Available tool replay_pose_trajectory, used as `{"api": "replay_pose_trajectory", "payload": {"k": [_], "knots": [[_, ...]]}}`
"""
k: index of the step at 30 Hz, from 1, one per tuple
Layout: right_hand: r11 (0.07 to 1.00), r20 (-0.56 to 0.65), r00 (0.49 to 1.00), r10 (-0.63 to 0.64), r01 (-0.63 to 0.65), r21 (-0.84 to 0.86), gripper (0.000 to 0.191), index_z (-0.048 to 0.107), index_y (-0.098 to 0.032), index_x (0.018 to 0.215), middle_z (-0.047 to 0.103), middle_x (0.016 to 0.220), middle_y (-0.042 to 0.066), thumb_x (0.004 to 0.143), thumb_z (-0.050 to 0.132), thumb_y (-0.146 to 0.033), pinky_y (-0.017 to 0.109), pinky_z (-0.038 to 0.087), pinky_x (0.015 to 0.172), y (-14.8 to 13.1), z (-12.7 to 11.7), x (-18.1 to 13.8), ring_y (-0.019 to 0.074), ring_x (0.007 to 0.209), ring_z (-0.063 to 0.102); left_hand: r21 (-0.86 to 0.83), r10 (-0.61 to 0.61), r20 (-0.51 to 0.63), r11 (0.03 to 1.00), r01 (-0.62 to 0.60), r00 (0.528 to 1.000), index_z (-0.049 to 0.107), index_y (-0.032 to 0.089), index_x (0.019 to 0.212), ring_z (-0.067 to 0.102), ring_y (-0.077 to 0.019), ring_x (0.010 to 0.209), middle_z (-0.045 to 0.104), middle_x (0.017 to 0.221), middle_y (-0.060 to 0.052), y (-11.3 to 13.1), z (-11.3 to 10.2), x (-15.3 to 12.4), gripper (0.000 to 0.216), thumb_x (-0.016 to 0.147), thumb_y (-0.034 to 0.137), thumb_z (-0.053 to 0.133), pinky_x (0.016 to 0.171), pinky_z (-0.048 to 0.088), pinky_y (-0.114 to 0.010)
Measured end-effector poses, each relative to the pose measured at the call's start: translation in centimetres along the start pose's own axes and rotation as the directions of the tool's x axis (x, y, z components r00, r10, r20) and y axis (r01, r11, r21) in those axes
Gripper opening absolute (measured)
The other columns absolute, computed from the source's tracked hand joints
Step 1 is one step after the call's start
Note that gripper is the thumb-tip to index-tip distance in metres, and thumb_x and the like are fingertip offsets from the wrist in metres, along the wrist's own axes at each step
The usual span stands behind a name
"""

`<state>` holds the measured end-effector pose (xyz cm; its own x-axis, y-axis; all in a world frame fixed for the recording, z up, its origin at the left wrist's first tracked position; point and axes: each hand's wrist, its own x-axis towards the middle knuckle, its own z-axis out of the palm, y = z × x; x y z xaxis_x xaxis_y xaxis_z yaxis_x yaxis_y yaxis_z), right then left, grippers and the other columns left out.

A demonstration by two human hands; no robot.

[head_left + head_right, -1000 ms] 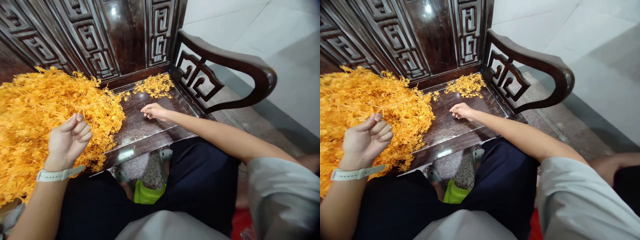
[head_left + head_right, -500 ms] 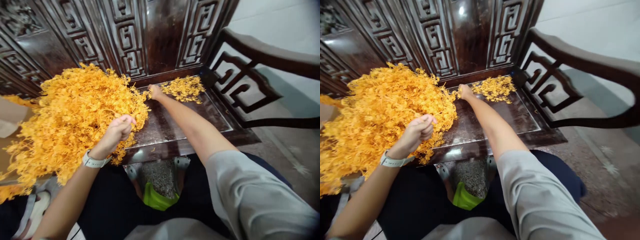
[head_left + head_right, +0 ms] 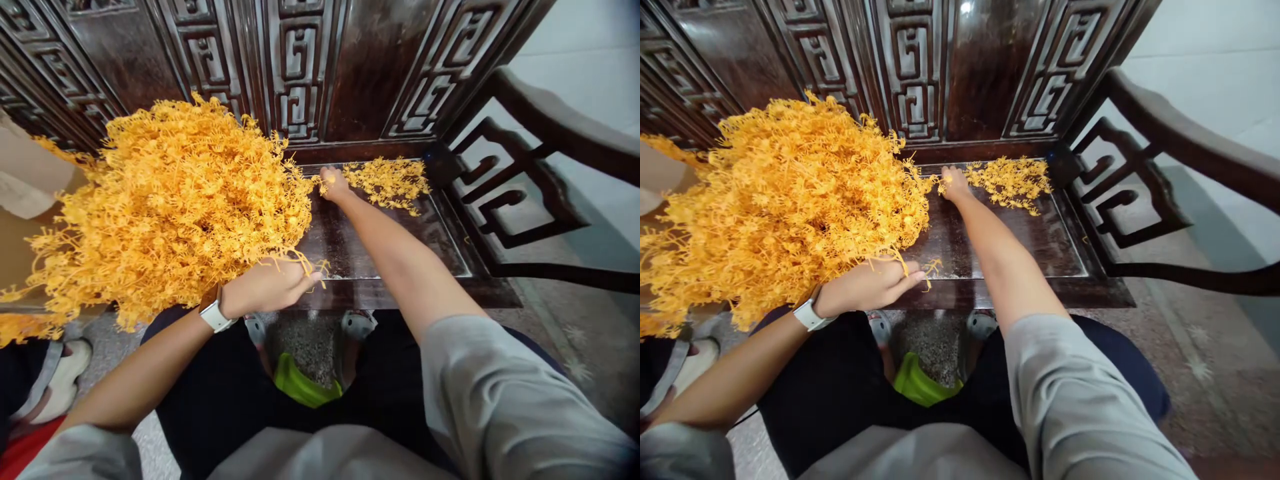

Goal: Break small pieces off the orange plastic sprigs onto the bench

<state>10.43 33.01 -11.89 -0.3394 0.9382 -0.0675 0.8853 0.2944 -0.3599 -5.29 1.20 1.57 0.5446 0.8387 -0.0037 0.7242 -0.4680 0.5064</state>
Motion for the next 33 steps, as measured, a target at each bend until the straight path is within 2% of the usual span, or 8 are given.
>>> {"api": "replay_pose_trajectory", "payload": {"k": [4,12,16,20,24,28,31,33], "knots": [[0.991,-0.023,0.994,0.109,-0.107,0.079,0.034,0.064,0.002,0.132,0.067,0.142,0.031,0.098,0.063,-0.004,0.038,0.046,0.113,1.3,-1.5,0.0,0.0281,0.132,0.066,0.208,0.081,0.19,0.971,-0.12,0.979,0.072,0.019,0.088,0.065,-0.0235,0.068,0.066,0.074,-0.007,0.1,0.9,-0.4,0.061,0.118,0.056,0.033,0.067,0.043,-0.036],[0.942,-0.204,0.956,0.208,-0.14,0.305,0.019,0.071,-0.006,0.103,0.077,0.108,0.017,0.101,0.052,-0.009,0.036,0.054,0.1,3.7,-8.6,-4.4,0.0197,0.1,0.072,0.332,0.211,0.128,0.912,-0.242,0.969,0.078,0.016,0.087,0.07,-0.0232,0.065,0.073,0.076,-0.011,-0.5,2.6,-0.6,0.064,0.118,0.052,0.036,0.064,0.045,-0.036],[0.655,0.149,0.987,0.058,-0.15,0.741,0.025,0.069,-0.016,0.091,0.068,0.076,0.005,0.103,0.067,-0.038,0.027,0.049,0.06,0.5,-10.5,-12.1,0.0111,0.057,0.05,0.368,0.277,0.097,0.883,-0.293,0.956,0.08,0.017,0.091,0.068,-0.022,0.062,0.072,0.072,-0.008,0.7,3.2,-0.9,0.058,0.118,0.05,0.04,0.063,0.045,-0.035],[0.692,0.515,0.717,-0.469,-0.064,0.719,0.071,0.073,-0.017,0.092,0.073,0.081,0.009,0.099,0.053,-0.085,0.028,0.045,0.055,-4.4,-11.6,-23.1,0.016,0.064,0.059,0.38,0.283,0.096,0.876,-0.298,0.954,0.077,0.015,0.083,0.068,-0.0221,0.063,0.074,0.073,-0.011,1.8,4.2,-0.5,0.054,0.116,0.046,0.047,0.07,0.052,-0.036],[0.669,0.143,0.813,-0.564,0.349,0.656,0.055,0.065,-0.019,0.087,0.064,0.077,0.002,0.093,0.076,-0.072,0.028,0.043,0.064,-7.3,-11.6,-30.6,0.0148,0.07,0.056,0.39,0.311,0.097,0.862,-0.323,0.946,0.081,0.012,0.1,0.077,-0.0281,0.083,0.08,0.093,-0.017,2.7,4.2,0.6,0.03,0.108,0.024,0.054,0.084,0.059,-0.04],[0.477,-0.265,0.93,-0.256,0.36,0.802,0.056,0.058,-0.021,0.087,0.06,0.076,0.0,0.104,0.058,-0.075,0.027,0.043,0.061,-5.5,-13.0,-32.7,0.0131,0.067,0.055,0.323,0.185,-0.086,0.935,-0.148,0.979,0.076,0.011,0.126,0.081,-0.0329,0.086,0.08,0.096,-0.018,4.9,2.6,1.4,0.036,0.11,0.031,0.051,0.08,0.065,-0.045],[0.32,-0.438,0.895,0.087,0.391,0.863,0.056,0.057,-0.024,0.096,0.056,0.079,-0.002,0.1,0.059,-0.08,0.024,0.041,0.057,-1.6,-16.2,-34.6,0.0111,0.064,0.051,-0.093,0.23,-0.332,0.957,-0.275,0.915,0.058,0.028,0.159,0.074,-0.0383,0.13,0.069,0.154,-0.016,7.7,0.9,0.4,0.061,0.102,0.045,0.069,0.078,0.07,-0.04],[0.237,-0.514,0.823,0.24,0.464,0.854,0.051,0.059,-0.027,0.099,0.057,0.083,-0.003,0.095,0.072,-0.076,0.024,0.042,0.056,1.5,-18.6,-37.4,0.0104,0.063,0.048,-0.427,0.223,-0.303,0.837,-0.342,0.926,0.048,0.049,0.166,0.063,-0.0397,0.148,0.052,0.174,-0.003,9.3,-0.1,-0.8,0.068,0.101,0.042,0.067,0.064,0.07,-0.035]]}}
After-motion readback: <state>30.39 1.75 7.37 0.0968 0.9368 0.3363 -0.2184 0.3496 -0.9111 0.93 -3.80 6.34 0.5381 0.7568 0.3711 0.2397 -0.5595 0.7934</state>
